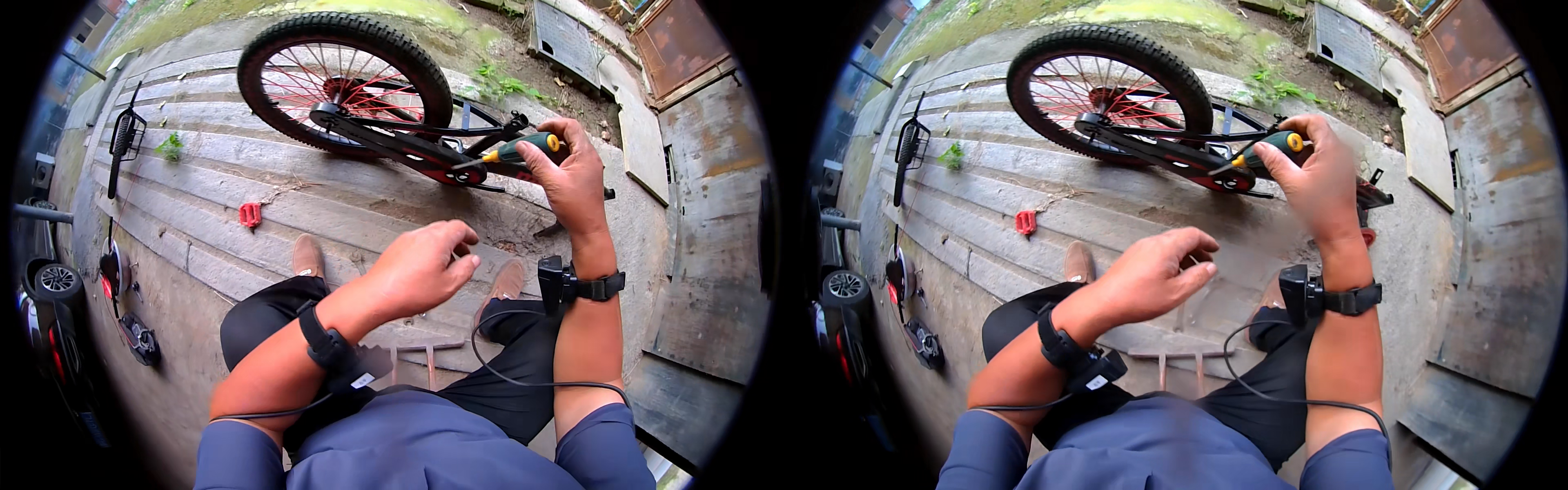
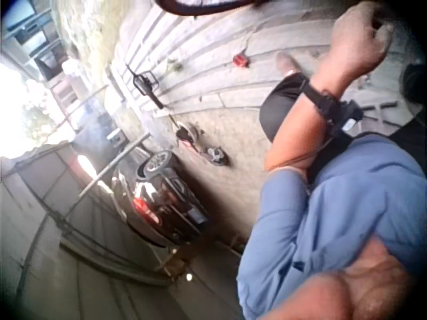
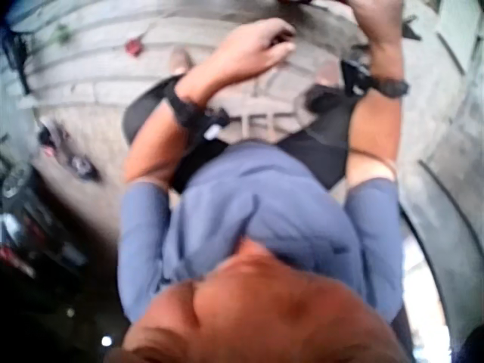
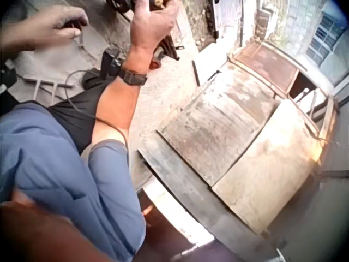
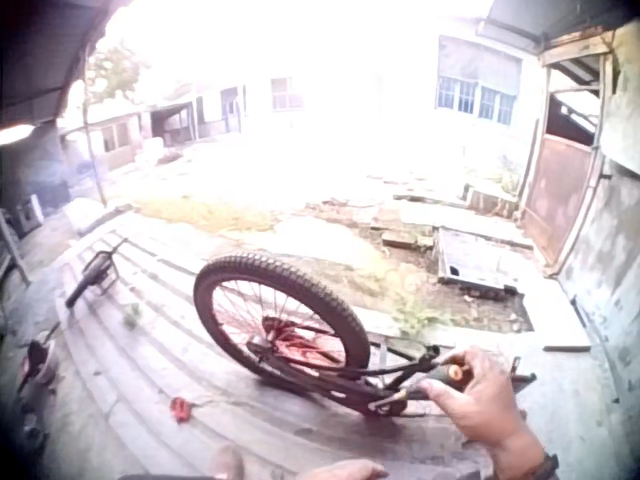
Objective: The person uses a wrench to tighten the axle nuts on the rear wheel of a bicycle. They then use a screwdriver to adjust the chain tension on the rear derailleur. The bicycle is positioned upside down on a concrete surface during the repair.
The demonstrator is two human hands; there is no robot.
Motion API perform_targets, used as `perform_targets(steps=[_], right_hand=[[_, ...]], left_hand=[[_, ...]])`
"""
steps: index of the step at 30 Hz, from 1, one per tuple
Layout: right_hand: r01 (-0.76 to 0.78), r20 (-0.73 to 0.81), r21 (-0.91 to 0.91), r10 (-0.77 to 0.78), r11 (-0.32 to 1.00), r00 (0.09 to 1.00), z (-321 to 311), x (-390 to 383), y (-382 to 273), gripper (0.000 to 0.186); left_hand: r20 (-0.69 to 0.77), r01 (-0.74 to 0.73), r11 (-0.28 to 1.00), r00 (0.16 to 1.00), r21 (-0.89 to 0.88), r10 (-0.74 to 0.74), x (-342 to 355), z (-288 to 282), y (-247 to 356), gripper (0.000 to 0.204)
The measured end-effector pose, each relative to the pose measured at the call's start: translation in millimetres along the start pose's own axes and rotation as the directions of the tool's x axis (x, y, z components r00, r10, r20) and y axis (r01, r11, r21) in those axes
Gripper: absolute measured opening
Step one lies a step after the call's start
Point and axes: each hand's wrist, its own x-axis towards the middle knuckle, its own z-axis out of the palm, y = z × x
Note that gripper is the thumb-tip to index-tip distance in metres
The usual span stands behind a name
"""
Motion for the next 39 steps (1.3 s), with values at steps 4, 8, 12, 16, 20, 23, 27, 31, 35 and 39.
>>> perform_targets(steps=[4, 8, 12, 16, 20, 23, 27, 31, 35, 39], right_hand=[[-0.045, 0.061, 0.147, 0.036, 0.988, 0.997, 27.9, 16.2, 13.9, 0.031], [-0.253, 0.201, 0.333, 0.194, 0.908, 0.960, 46.5, 27.4, 8.4, 0.029], [-0.219, 0.210, 0.366, 0.149, 0.905, 0.966, 69.8, 20.4, 8.6, 0.027], [-0.206, 0.259, 0.302, 0.127, 0.931, 0.957, 91.0, 3.1, -0.9, 0.024], [-0.188, 0.292, 0.398, 0.071, 0.898, 0.954, 110.2, -12.6, -9.5, 0.022], [-0.097, 0.380, 0.315, -0.032, 0.944, 0.924, 117.6, -25.5, -9.3, 0.029], [-0.141, 0.482, 0.362, -0.056, 0.921, 0.874, 117.4, -41.4, -23.9, 0.039], [-0.064, 0.405, 0.374, -0.100, 0.925, 0.909, 108.7, -49.9, -36.0, 0.040], [-0.062, 0.392, 0.351, -0.086, 0.934, 0.916, 88.8, -62.7, -41.1, 0.039], [-0.047, 0.405, 0.330, -0.096, 0.943, 0.909, 69.4, -72.5, -40.8, 0.038]], left_hand=[[0.106, 0.023, 0.997, 0.994, 0.079, -0.031, 6.8, 25.1, -23.4, 0.030], [0.123, 0.076, 0.994, 0.989, 0.083, -0.086, 24.2, 27.8, -27.7, 0.036], [0.072, 0.367, 0.746, 0.915, -0.556, -0.396, 50.0, 1.9, -41.4, 0.043], [0.058, 0.217, 0.288, 0.879, -0.933, -0.474, 62.1, -16.2, -52.1, 0.053], [0.031, 0.147, 0.168, 0.836, -0.975, -0.548, 58.6, -18.3, -54.3, 0.047], [0.013, 0.116, 0.141, 0.815, -0.983, -0.579, 54.8, -15.6, -67.8, 0.044], [-0.011, 0.124, 0.185, 0.801, -0.975, -0.598, 44.2, -31.4, -95.8, 0.035], [-0.137, 0.183, 0.360, 0.698, -0.915, -0.703, 29.2, -62.0, -91.2, 0.022], [-0.217, 0.296, 0.547, 0.694, -0.783, -0.687, 8.4, -100.7, -99.1, 0.019], [-0.299, 0.433, 0.660, 0.646, -0.614, -0.702, -11.3, -120.2, -109.8, 0.024]])
